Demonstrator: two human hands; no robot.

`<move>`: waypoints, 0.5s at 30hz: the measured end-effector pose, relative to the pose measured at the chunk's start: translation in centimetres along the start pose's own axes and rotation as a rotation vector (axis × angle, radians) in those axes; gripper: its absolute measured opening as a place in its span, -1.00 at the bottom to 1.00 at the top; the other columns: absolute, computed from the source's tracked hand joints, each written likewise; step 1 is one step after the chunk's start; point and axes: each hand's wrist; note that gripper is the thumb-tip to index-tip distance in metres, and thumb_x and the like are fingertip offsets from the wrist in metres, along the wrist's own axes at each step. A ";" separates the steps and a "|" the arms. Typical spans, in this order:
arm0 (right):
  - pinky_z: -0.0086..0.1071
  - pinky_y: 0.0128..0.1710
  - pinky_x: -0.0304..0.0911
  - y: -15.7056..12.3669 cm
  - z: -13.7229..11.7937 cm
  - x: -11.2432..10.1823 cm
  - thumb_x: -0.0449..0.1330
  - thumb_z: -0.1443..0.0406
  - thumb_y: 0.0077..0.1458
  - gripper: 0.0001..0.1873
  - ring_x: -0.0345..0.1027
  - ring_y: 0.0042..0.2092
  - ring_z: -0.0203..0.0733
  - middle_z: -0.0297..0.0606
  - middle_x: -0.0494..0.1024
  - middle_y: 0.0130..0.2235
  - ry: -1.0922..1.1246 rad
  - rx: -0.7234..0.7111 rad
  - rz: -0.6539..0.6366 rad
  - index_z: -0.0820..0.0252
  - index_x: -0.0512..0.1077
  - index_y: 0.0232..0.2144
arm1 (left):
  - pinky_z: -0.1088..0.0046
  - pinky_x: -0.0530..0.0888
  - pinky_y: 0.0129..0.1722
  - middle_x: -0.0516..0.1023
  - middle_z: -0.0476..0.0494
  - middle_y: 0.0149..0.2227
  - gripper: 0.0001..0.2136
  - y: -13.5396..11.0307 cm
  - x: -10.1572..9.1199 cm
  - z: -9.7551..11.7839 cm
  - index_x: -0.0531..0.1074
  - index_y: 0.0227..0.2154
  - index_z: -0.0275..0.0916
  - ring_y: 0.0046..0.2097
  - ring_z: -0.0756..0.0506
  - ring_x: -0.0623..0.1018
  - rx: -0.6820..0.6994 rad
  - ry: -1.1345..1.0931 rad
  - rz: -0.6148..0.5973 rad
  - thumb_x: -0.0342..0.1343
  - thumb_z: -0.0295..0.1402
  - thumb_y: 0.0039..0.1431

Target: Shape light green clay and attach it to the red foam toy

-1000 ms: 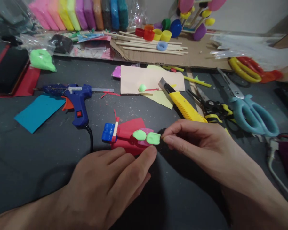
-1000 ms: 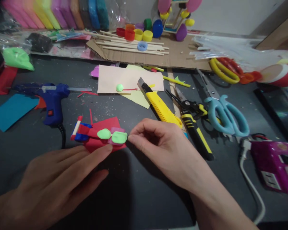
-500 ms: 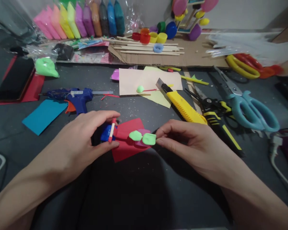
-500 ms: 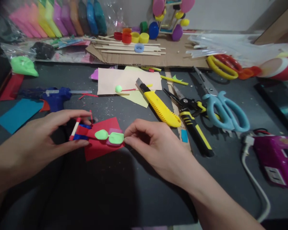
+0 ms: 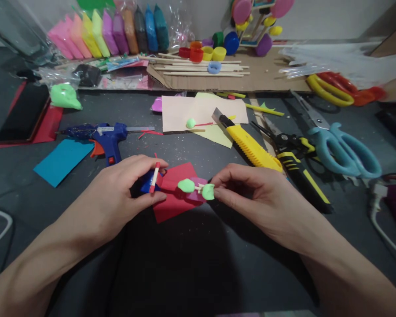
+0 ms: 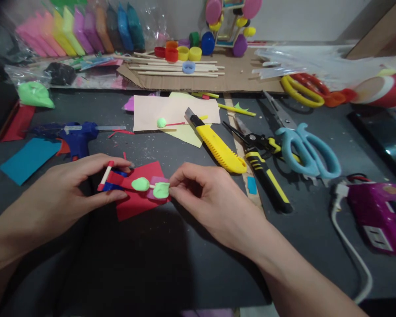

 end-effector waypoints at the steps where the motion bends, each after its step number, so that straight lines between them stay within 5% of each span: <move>1: -0.39 -0.44 0.21 0.0 0.0 0.0 0.20 0.24 0.19 -0.84 0.34 -0.41 -0.24 -0.33 0.54 -0.44 0.000 0.005 0.004 0.11 0.52 -0.40 | 0.24 0.63 -0.09 0.67 -0.14 -0.06 -0.69 0.0 0.0 0.0 0.48 -0.02 -0.18 -0.09 -0.19 0.67 0.010 0.004 0.007 0.29 -0.33 0.19; 10: -0.39 -0.42 0.24 -0.6 0.6 -0.6 0.19 0.15 0.24 -0.82 0.40 -0.34 -0.22 -0.34 0.59 -0.35 -0.071 0.025 0.031 0.06 0.54 -0.30 | 0.18 0.62 -0.05 0.66 -0.23 -0.02 -0.69 -0.2 0.3 0.0 0.48 -0.01 -0.20 -0.03 -0.25 0.65 -0.002 0.011 0.015 0.23 -0.19 0.26; 15: -0.36 -0.34 0.30 -0.9 0.2 -0.9 0.32 0.12 0.21 -0.79 0.42 -0.32 -0.22 -0.32 0.57 -0.21 -0.143 -0.258 0.110 0.02 0.51 -0.14 | 0.20 0.61 -0.05 0.65 -0.22 -0.03 -0.68 -0.2 0.3 0.0 0.47 0.00 -0.23 -0.04 -0.24 0.64 -0.010 0.001 0.012 0.28 -0.26 0.21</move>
Point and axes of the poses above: each hand's wrist, its own y-axis towards the middle knuckle, its own x-axis out of the palm, z = x × y
